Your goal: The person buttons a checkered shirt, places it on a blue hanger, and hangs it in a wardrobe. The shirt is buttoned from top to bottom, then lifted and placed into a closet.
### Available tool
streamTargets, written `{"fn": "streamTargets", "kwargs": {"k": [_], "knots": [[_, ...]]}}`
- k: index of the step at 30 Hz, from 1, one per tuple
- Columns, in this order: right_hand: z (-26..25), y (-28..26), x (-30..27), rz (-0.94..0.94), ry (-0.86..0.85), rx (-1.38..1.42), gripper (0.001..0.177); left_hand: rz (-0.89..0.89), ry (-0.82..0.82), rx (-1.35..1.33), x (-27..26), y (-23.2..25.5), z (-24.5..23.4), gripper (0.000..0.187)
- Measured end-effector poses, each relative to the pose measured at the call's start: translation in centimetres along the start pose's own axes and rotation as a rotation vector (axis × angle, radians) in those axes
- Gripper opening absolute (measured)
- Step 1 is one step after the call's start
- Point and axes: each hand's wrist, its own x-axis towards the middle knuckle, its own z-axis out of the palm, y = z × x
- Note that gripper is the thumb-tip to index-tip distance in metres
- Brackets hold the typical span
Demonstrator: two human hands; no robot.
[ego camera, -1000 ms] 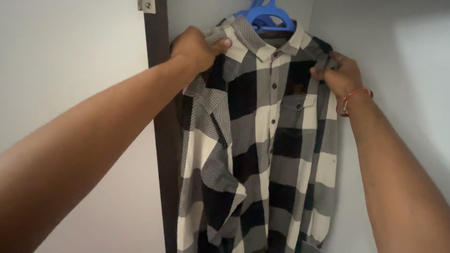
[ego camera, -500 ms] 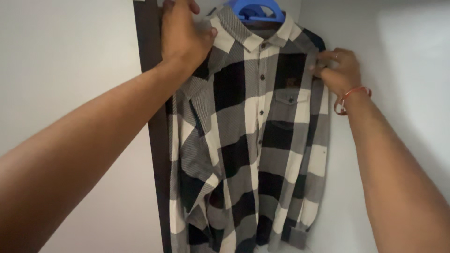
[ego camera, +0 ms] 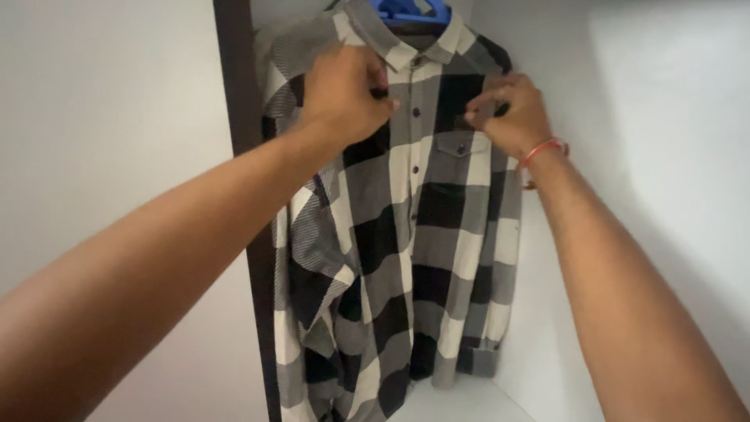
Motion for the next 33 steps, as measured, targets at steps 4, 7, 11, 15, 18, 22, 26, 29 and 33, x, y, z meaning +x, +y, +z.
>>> {"fn": "streamTargets", "kwargs": {"k": [4, 7, 11, 15, 18, 22, 26, 29, 33], "knots": [[-0.4, -2.6, -1.8, 0.080, -0.093, -0.005, 0.014, -0.168, -0.171, -0.062, -1.2, 1.4, 0.5, 0.028], [-1.2, -4.6, -3.2, 0.080, -0.138, -0.027, 0.015, -0.079, -0.157, -0.222, -1.9, 1.6, 0.7, 0.033], [-2.9, -6.6, -4.6, 0.137, -0.164, -0.038, 0.013, -0.307, -0.240, -0.297, -2.7, 2.5, 1.0, 0.036], [-4.4, -8.1, -6.3, 0.169, -0.201, -0.083, 0.013, -0.345, -0.304, -0.349, -3.6, 2.7, 1.1, 0.036], [-4.5, -8.9, -7.7, 0.179, -0.214, -0.112, 0.012, -0.334, -0.312, -0.393, -4.9, 2.6, 1.3, 0.036], [-4.4, -9.7, -10.4, 0.203, -0.253, -0.168, 0.014, -0.420, -0.416, -0.450, -7.2, 2.6, 1.3, 0.034], [-4.6, -11.6, -12.9, 0.319, -0.293, -0.208, 0.016, -0.387, -0.448, -0.466, -9.3, 2.7, 0.8, 0.034], [-5.3, -12.9, -14.3, 0.383, -0.291, -0.172, 0.017, -0.392, -0.510, -0.469, -10.5, 2.8, 0.1, 0.036], [-5.7, -14.1, -16.4, 0.426, -0.299, -0.180, 0.015, -0.427, -0.534, -0.555, -12.4, 2.7, -0.4, 0.035]]}}
